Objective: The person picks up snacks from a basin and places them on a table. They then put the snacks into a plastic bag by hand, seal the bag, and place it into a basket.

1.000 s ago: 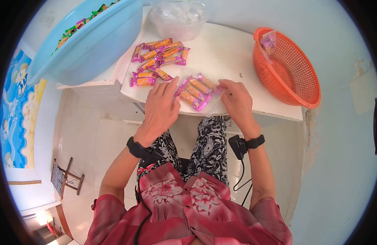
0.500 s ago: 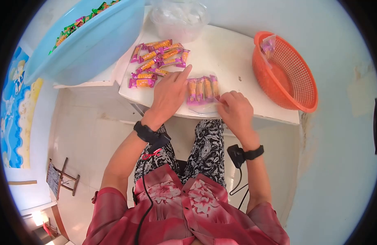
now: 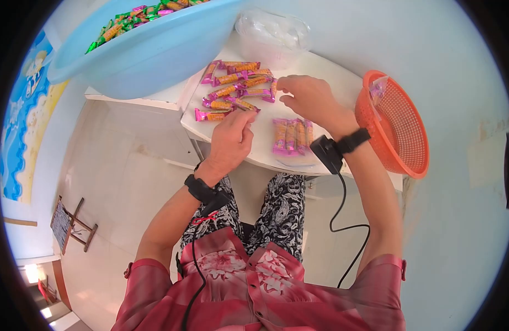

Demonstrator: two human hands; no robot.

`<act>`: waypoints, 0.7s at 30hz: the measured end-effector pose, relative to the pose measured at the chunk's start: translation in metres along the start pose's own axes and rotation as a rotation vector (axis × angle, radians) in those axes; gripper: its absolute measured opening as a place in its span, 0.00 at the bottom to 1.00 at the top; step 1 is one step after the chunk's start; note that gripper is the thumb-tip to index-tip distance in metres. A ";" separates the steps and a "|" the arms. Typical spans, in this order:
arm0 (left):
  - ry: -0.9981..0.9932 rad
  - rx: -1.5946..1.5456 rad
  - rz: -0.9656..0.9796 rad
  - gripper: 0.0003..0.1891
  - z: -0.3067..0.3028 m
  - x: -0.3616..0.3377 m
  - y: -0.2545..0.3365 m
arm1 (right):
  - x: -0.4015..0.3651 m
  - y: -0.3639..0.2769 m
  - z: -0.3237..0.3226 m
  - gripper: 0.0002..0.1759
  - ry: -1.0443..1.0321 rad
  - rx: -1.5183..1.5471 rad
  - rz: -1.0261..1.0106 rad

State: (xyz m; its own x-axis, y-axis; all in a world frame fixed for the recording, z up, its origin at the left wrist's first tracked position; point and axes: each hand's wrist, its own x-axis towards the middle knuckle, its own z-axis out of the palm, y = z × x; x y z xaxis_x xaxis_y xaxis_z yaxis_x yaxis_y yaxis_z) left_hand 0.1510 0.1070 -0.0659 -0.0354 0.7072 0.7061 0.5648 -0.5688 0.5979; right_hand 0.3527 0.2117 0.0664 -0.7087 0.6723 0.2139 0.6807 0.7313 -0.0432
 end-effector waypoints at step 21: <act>-0.146 -0.120 -0.070 0.19 -0.012 0.003 0.011 | -0.102 -0.027 -0.022 0.11 0.354 0.496 0.354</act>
State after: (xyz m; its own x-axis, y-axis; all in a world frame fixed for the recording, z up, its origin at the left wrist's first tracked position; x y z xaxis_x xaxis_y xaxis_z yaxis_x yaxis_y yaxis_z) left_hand 0.1473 0.0975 -0.0522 0.0539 0.7951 0.6041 0.4628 -0.5559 0.6905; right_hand 0.4101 0.1208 0.0674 -0.2999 0.8634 0.4056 0.6345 0.4980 -0.5910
